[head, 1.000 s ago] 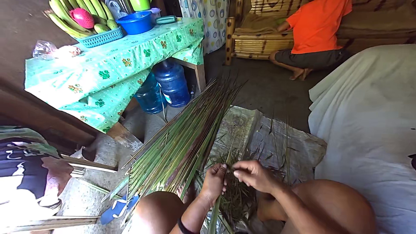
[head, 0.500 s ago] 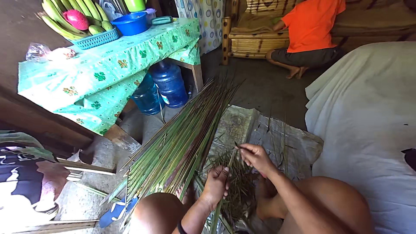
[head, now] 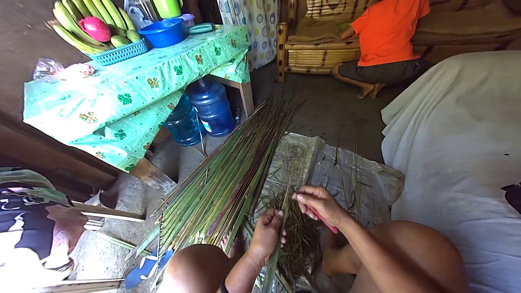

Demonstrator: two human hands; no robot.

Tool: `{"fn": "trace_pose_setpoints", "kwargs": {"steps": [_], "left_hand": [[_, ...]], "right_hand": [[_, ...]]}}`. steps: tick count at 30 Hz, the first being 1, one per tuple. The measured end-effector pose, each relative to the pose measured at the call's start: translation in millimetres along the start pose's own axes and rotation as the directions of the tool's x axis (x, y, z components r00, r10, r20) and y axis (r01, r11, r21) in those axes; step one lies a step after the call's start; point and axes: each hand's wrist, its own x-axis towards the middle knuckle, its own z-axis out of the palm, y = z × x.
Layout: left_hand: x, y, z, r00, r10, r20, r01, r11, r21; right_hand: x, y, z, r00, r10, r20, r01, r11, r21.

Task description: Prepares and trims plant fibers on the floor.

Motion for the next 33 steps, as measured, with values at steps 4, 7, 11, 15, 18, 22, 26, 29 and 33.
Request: {"fn": "trace_pose_setpoints", "kwargs": {"steps": [4,7,11,15,18,22,26,29,33], "left_hand": [[4,2,0,0.998,0.024,-0.065,-0.024,1.0,0.015],[3,0,1,0.996,0.059,-0.061,-0.058,0.998,0.021],[0,-1,4,0.999,0.054,0.006,-0.054,0.998,0.012],[-4,-3,8,0.998,0.028,0.05,-0.029,0.999,0.029],[-3,-4,5,0.999,0.014,0.049,-0.014,1.0,0.012],[-1,-1,2,0.998,-0.001,0.061,0.001,1.0,-0.003],[-5,0,3,0.995,-0.005,0.104,0.004,1.0,0.013],[-6,-3,3,0.995,0.006,0.104,-0.013,0.998,0.064],[0,-5,2,1.0,0.017,0.009,-0.018,0.999,0.03]], "right_hand": [[-18,-1,20,0.971,-0.056,0.232,0.121,0.954,-0.274],[-14,5,24,0.964,-0.16,0.212,0.227,0.909,-0.348],[4,13,6,0.976,-0.218,0.019,0.211,0.915,-0.345],[19,12,-13,0.969,-0.172,-0.176,0.132,0.968,-0.215],[19,10,-16,0.971,-0.093,-0.219,0.079,0.994,-0.072],[5,5,3,0.999,0.026,0.026,-0.028,0.998,0.062],[8,4,8,1.0,-0.017,-0.022,0.018,0.997,0.073],[11,3,-2,0.994,-0.042,-0.104,0.05,0.996,0.077],[-10,1,8,0.99,-0.096,0.106,0.119,0.963,-0.242]]}}
